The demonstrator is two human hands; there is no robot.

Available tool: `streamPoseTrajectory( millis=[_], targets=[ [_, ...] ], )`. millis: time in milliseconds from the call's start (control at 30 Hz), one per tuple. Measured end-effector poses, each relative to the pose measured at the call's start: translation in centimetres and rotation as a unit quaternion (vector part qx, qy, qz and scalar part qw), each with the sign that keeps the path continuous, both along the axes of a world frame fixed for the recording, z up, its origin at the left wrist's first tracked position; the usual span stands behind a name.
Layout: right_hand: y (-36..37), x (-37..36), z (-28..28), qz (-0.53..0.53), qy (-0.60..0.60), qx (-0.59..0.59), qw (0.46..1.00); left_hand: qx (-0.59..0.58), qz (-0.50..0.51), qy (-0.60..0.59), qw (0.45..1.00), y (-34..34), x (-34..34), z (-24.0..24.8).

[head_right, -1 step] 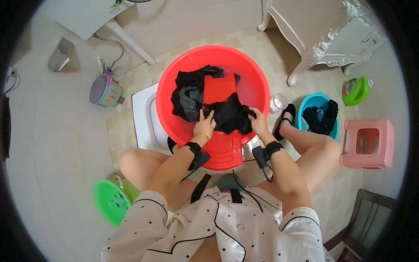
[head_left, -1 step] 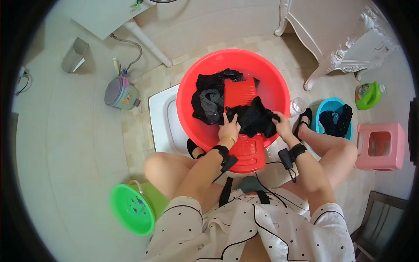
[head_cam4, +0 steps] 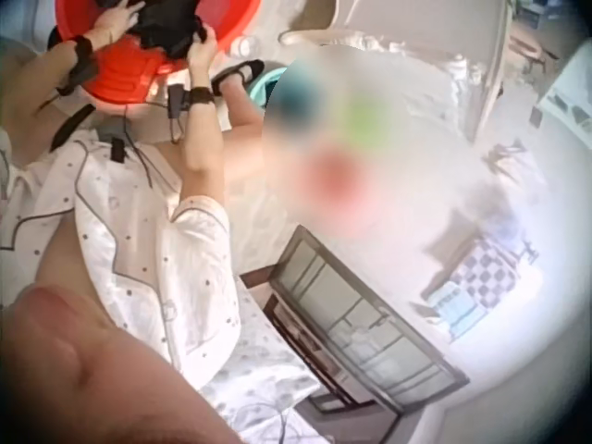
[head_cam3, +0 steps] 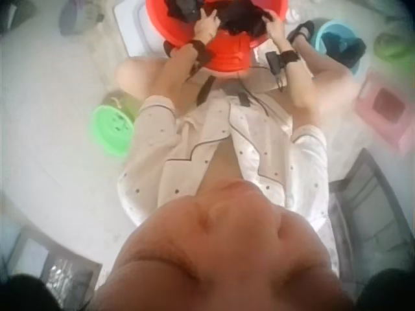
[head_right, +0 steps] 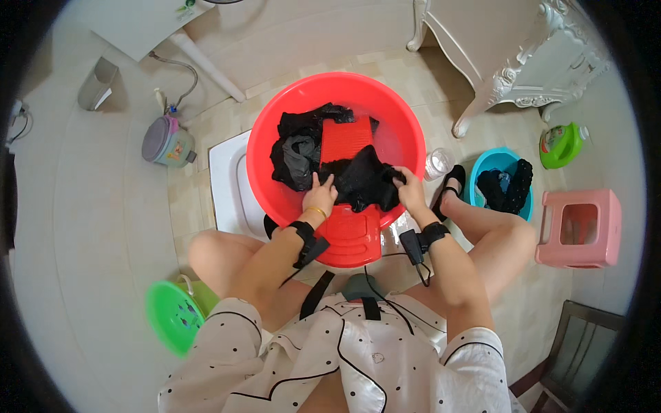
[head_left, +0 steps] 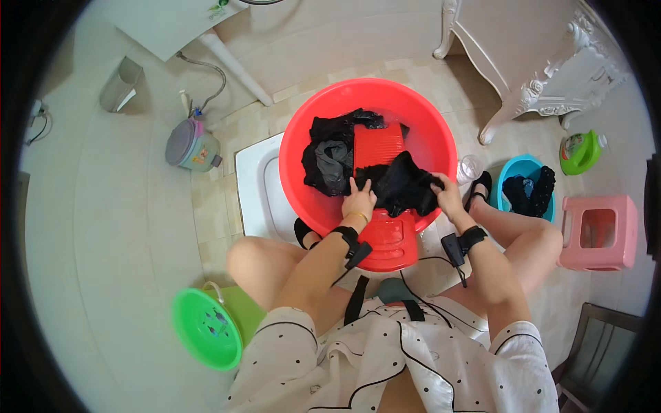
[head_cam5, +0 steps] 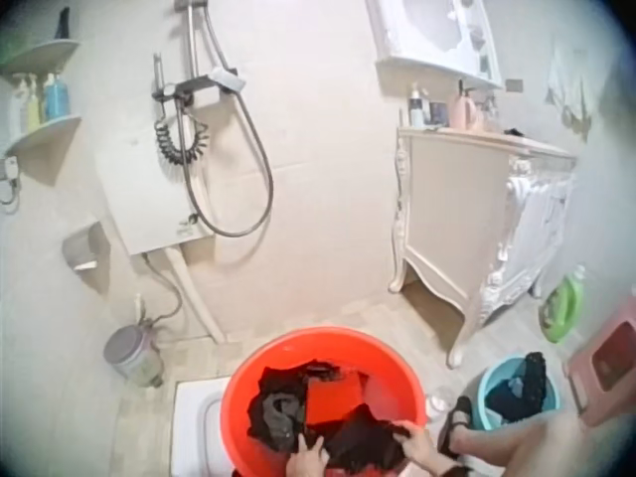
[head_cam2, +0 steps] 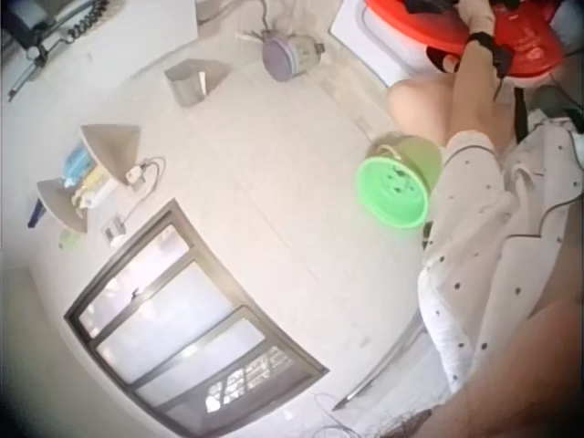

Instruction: The person is hand washing black clothing in a red basin with a washboard.

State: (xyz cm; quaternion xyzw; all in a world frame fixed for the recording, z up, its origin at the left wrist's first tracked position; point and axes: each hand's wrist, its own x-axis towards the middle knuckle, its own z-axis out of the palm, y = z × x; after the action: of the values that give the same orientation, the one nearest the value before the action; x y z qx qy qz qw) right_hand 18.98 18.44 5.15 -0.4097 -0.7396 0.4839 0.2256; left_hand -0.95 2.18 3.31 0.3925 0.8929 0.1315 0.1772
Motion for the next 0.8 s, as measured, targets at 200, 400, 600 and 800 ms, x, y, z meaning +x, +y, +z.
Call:
streamPoseTrajectory(
  millis=[200,400,600,800],
  targets=[
    [1.2,0.3,8.4,0.050,0.039,0.072,0.995,0.229,0.043,-0.028,0.972,0.9,-6.2,7.1],
    [1.4,-0.9,14.0,0.045,0.146,-0.192,0.969,0.458,0.063,-0.216,0.860,2.0,-10.3,13.0],
    [-0.5,0.1,13.8,0.092,0.032,-0.157,0.983,0.410,0.145,-0.496,0.752,0.8,-10.6,14.6],
    [-1.3,1.9,10.6,0.074,0.053,-0.242,0.966,0.164,-0.157,-0.284,0.932,-1.1,-7.6,16.3]
  ],
)
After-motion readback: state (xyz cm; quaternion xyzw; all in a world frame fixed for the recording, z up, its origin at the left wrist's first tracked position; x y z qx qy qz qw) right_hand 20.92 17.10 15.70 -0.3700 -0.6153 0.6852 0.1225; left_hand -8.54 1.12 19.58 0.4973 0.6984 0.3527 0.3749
